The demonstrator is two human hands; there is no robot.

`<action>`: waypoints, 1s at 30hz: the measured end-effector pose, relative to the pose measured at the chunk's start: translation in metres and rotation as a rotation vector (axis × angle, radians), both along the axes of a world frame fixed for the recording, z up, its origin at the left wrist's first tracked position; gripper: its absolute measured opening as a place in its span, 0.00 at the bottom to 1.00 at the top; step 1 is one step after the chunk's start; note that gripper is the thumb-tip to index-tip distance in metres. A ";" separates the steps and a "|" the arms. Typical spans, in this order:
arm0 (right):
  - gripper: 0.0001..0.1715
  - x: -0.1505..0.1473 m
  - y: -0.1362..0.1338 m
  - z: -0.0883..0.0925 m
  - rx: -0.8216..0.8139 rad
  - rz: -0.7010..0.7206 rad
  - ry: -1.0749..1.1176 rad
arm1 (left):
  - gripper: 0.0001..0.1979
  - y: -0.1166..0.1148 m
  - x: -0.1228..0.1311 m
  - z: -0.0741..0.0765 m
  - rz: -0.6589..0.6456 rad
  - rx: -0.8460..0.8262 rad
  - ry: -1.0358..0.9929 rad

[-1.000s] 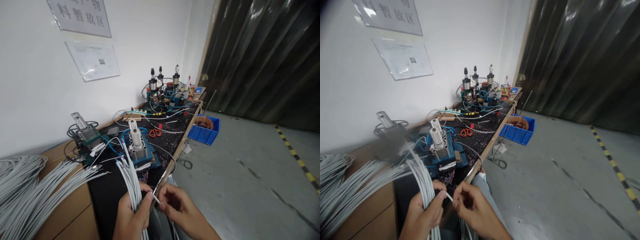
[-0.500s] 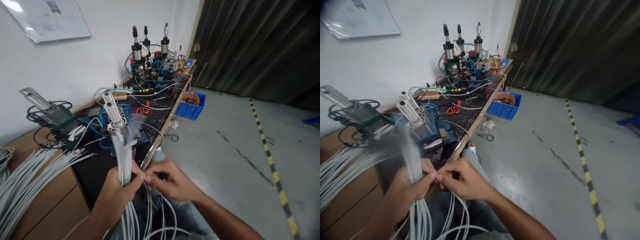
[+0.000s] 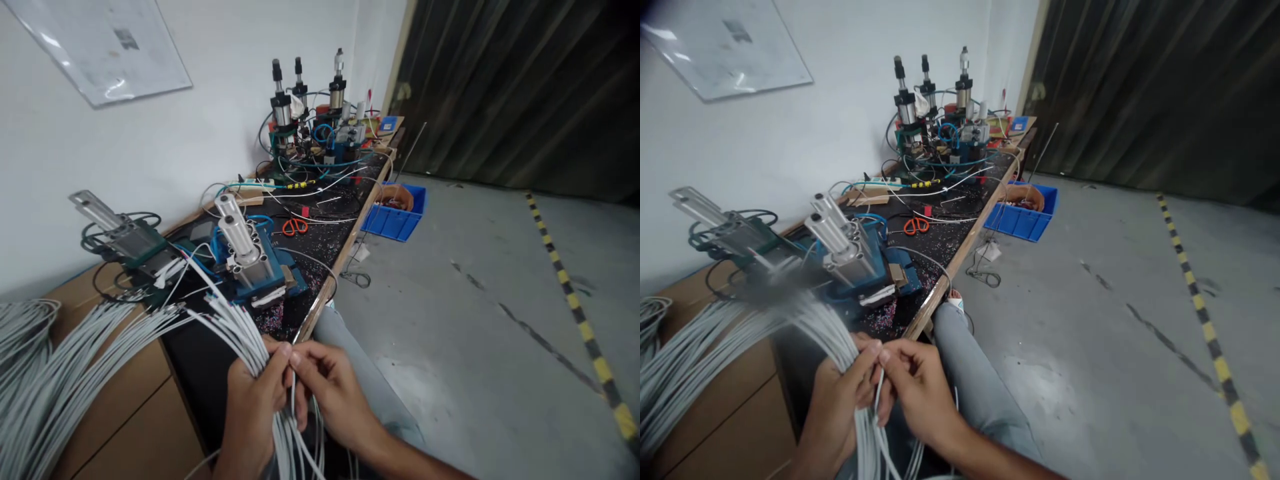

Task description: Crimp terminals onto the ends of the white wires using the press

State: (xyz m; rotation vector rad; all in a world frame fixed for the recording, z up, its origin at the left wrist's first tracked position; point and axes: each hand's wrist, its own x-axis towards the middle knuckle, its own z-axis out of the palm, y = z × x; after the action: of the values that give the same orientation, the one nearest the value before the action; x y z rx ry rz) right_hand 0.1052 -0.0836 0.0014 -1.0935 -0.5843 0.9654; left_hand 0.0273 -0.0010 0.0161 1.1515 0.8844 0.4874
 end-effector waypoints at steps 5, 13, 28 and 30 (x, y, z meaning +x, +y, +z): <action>0.30 -0.021 0.011 -0.002 0.046 -0.104 0.158 | 0.22 -0.010 -0.001 -0.005 0.110 0.026 -0.029; 0.26 -0.026 0.012 -0.010 0.099 -0.118 0.266 | 0.21 -0.008 0.001 0.002 0.142 0.136 -0.074; 0.29 -0.024 0.012 -0.025 0.043 -0.105 0.187 | 0.24 -0.013 -0.001 -0.006 0.250 0.335 -0.032; 0.29 -0.025 0.011 -0.030 0.014 -0.117 0.159 | 0.25 -0.013 0.000 -0.009 0.250 0.306 -0.038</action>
State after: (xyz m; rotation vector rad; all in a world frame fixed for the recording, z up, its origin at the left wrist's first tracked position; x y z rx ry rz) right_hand 0.0806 -0.0724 -0.0282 -1.0165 -0.3926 0.9350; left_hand 0.0269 -0.0136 0.0076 1.3092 0.9477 0.8703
